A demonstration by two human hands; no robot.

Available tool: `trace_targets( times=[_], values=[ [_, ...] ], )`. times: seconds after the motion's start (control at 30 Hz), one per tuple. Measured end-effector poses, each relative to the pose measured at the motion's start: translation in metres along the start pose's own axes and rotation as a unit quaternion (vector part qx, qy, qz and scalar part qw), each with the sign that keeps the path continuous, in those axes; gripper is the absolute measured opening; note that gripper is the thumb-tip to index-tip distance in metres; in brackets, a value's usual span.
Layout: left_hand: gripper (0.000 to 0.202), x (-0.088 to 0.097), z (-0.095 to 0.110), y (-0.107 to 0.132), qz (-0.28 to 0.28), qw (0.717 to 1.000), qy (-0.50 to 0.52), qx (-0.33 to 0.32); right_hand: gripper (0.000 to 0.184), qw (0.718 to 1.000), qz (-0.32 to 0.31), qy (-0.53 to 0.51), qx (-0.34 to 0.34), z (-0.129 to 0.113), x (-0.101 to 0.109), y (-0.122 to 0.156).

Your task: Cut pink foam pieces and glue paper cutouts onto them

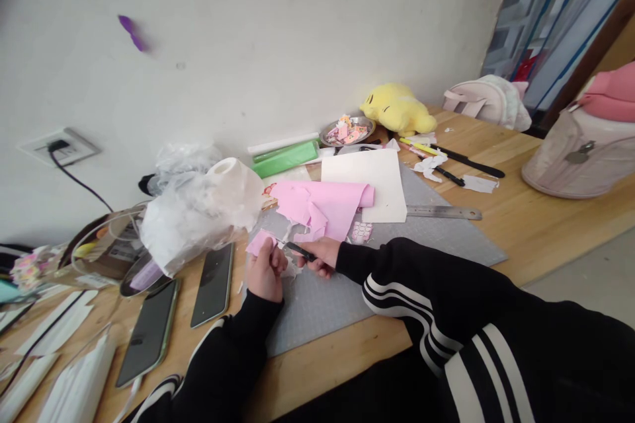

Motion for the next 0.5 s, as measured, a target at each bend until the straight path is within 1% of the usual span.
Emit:
trace_targets(
  times=[0.17, 0.3, 0.5],
  values=[
    [0.026, 0.0003, -0.0003, -0.0002, 0.008, 1.0, -0.001, 0.004, 0.029, 1.0, 0.005, -0.01, 0.007, -0.0001, -0.0016, -0.0003],
    [0.028, 0.0004, -0.0001, -0.0006, 0.003, 1.0, -0.003, 0.008, 0.027, 1.0, 0.009, -0.01, 0.013, -0.0005, -0.0027, 0.0001],
    [0.029, 0.0004, -0.0015, -0.0013, -0.012, 0.999, 0.008, 0.046, 0.027, 0.999, 0.009, -0.02, 0.044, 0.0041, -0.0025, -0.0016]
  ],
)
Point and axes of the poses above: each hand's wrist, its own y-axis away from the middle knuckle, its own x-axis out of the back of the hand, z = x × y, the point moved 1 cm from there along -y, towards the middle knuckle, and after that the axes turned 10 degrees about -z, right-handed, at the moved point
